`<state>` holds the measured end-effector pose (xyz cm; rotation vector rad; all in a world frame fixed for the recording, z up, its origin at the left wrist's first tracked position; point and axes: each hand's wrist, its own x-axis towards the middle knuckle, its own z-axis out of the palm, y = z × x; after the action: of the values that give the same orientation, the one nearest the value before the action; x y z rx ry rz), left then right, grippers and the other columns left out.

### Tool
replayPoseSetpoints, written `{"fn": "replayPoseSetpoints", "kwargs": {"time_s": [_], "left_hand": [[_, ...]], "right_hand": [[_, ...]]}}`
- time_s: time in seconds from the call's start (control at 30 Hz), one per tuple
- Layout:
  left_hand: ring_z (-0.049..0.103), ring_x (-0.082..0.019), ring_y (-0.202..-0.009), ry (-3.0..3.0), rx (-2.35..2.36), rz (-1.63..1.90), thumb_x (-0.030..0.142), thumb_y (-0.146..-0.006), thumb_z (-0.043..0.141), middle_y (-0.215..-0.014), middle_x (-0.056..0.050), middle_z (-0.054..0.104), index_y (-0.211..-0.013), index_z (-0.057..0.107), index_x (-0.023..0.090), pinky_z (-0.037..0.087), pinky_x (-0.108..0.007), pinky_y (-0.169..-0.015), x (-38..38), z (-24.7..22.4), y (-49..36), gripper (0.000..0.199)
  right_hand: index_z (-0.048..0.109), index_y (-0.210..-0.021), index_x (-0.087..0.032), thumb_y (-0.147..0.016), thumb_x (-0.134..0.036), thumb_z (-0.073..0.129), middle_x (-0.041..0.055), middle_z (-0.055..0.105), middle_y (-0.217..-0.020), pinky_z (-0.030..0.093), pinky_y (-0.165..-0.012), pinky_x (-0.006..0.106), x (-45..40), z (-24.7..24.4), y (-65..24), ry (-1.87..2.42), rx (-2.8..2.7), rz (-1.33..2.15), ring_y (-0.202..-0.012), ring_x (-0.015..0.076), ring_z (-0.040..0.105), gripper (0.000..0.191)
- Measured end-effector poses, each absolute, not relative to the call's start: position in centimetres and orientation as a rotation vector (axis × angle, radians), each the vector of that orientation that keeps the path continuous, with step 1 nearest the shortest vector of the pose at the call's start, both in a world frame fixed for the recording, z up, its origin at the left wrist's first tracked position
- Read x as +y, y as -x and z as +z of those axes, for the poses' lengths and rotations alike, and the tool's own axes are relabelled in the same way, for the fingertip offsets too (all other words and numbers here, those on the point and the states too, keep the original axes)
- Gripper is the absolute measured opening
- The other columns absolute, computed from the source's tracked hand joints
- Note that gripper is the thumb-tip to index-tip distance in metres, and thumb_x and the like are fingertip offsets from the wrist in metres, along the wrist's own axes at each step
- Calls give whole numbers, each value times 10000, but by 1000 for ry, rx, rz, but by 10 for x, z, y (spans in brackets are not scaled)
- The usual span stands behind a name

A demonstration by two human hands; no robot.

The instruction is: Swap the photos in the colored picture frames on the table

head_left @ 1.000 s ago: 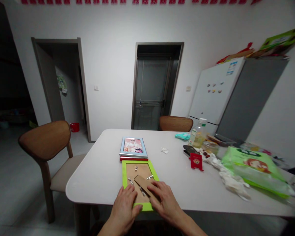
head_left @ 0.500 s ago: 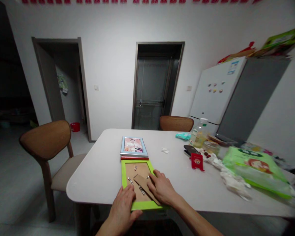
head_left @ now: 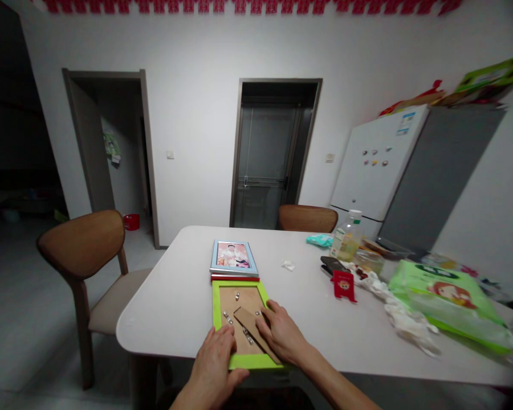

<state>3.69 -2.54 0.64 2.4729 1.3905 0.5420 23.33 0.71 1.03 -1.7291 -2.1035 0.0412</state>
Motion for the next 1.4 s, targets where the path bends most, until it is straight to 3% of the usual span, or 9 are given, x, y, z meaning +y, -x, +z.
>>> {"fn": "replayPoseSetpoints", "kwargs": {"time_s": [0.13,0.27,0.47,0.63,0.8,1.07,1.4], "left_hand": [[373,-239,-1165,-2476,1370,524,258,-624,638,-1244,-138,444,-1168,418,95,229,-434,-1014,-24,7,-37,609],[388,-245,-1153,-2465,1373,570,261,-618,642,-1220,-112,476,-1123,463,141,240,-448,-1004,-24,7,-38,549],[388,-247,-1153,-2467,1373,569,262,-609,655,-1220,-136,470,-1152,433,107,241,-442,-1005,-23,4,-38,606],[402,-239,-1142,-2486,1344,603,251,-614,657,-1213,-132,480,-1151,435,110,243,-443,-1005,-23,2,-37,598],[407,-240,-1138,-2471,1350,586,258,-616,655,-1208,-149,480,-1153,432,83,241,-433,-1009,-24,8,-38,607],[414,-237,-1131,-2455,1354,646,238,-607,648,-1195,-118,497,-1154,424,143,242,-456,-1000,-25,7,-38,598],[407,-239,-1138,-2469,1343,627,221,-607,653,-1177,-137,507,-1144,431,112,243,-442,-1006,-23,4,-37,592]], "right_hand": [[534,-1006,-190,-777,-317,413,104,455,-1128,311,-849,349,-9,19,-222,1673,-2160,-16,-1027,233,401,289],[555,-927,-234,-774,-266,422,59,498,-1034,331,-829,333,-26,21,-209,1531,-2302,26,-974,205,425,205],[532,-1001,-263,-770,-229,424,59,471,-1069,325,-844,349,-30,11,-209,1485,-2302,0,-1009,213,394,258],[591,-906,-236,-737,-137,432,58,499,-974,341,-809,307,-21,11,-212,1493,-2306,60,-933,181,430,253],[624,-838,-211,-766,-170,418,63,537,-867,352,-762,266,-11,19,-209,1581,-2374,97,-863,168,456,222],[611,-869,-228,-750,-153,437,44,562,-891,354,-755,252,-10,32,-207,1587,-2449,58,-870,166,458,224],[626,-831,-240,-730,-244,502,32,539,-859,347,-735,261,2,16,-207,1489,-2322,121,-831,153,460,159]]}}
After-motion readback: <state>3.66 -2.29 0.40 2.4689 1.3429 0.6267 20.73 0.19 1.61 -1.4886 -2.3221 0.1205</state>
